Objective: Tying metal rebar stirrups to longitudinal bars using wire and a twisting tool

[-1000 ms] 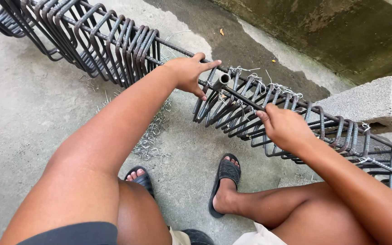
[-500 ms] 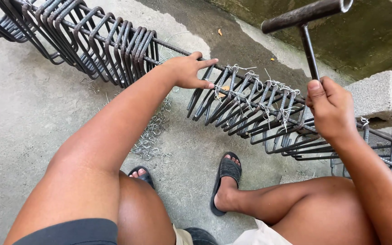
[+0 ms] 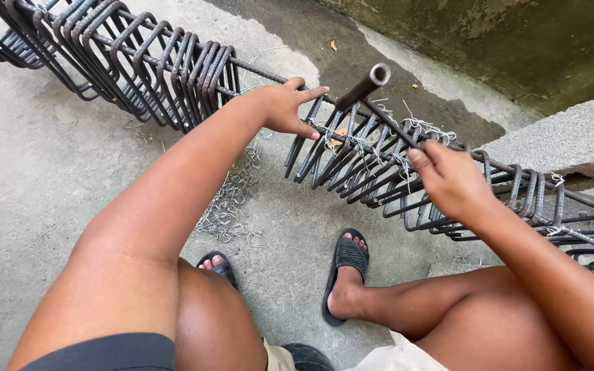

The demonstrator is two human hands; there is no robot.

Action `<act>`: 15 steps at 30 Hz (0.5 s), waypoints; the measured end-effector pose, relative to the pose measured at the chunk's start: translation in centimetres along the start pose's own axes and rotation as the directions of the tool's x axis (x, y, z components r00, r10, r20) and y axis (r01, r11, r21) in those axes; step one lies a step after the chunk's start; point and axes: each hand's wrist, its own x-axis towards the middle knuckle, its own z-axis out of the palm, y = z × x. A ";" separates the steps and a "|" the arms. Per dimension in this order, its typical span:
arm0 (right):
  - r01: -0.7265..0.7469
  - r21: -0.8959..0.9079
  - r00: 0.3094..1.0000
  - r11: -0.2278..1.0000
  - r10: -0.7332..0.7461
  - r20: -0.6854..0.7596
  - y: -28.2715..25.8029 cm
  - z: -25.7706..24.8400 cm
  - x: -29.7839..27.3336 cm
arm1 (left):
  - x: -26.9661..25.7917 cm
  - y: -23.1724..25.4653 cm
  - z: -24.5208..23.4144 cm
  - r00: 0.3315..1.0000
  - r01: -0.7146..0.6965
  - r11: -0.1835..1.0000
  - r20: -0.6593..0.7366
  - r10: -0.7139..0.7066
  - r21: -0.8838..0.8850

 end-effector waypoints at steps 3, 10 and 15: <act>-0.046 0.007 0.992 0.999 0.045 0.114 -0.9 0.9 -0.3 | -1.0 0.5 -0.8 0.999 -0.020 1.000 0.049 0.020 -0.002; -0.051 0.190 0.999 0.980 0.047 0.027 0.7 3.7 -0.5 | -0.4 0.0 0.0 0.999 -0.039 0.999 0.015 0.039 0.035; -0.042 0.056 0.991 0.998 0.035 0.126 -0.9 4.0 0.1 | -1.0 0.3 -0.5 0.997 -0.071 0.997 -0.003 0.071 -0.005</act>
